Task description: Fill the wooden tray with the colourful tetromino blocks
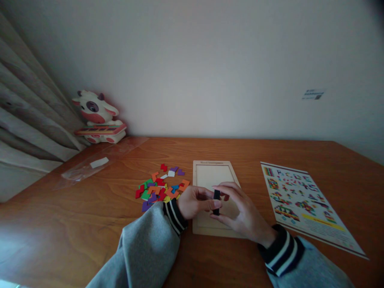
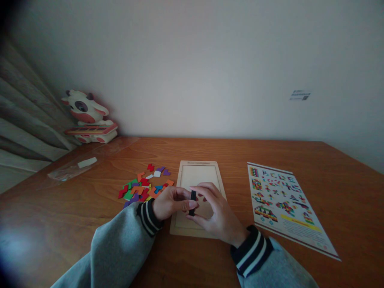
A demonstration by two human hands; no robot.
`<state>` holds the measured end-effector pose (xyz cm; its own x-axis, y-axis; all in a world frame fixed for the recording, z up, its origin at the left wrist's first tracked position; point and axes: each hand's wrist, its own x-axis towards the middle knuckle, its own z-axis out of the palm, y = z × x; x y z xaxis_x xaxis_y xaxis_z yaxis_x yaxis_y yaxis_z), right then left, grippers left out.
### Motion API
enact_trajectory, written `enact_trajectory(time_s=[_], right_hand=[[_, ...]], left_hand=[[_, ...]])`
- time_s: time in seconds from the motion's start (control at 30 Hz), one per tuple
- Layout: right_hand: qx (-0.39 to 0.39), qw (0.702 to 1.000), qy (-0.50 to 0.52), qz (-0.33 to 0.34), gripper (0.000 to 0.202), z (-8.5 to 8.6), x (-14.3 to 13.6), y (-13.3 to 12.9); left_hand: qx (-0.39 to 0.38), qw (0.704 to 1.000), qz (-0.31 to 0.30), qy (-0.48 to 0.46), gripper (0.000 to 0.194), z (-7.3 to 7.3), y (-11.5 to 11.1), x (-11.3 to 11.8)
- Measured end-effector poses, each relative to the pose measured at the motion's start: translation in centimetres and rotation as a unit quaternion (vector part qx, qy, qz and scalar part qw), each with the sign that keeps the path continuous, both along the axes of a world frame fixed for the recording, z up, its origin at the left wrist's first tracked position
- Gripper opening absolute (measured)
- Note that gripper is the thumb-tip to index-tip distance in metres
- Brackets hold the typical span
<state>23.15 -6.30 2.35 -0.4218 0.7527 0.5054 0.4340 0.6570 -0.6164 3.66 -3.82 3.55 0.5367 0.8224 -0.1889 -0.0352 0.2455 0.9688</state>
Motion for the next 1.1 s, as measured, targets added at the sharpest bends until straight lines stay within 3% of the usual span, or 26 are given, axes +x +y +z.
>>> enact_trajectory(time_s=[0.5, 1.1], right_hand=[[0.005, 1.000, -0.019, -0.008, 0.061, 0.24, 0.05, -0.11], [0.038, 0.998, -0.051, -0.016, 0.060, 0.00, 0.09, 0.03]], left_hand=[[0.009, 1.000, -0.018, 0.013, 0.048, 0.49, -0.14, 0.00], [0.001, 0.999, -0.040, -0.012, 0.054, -0.10, 0.03, -0.16]])
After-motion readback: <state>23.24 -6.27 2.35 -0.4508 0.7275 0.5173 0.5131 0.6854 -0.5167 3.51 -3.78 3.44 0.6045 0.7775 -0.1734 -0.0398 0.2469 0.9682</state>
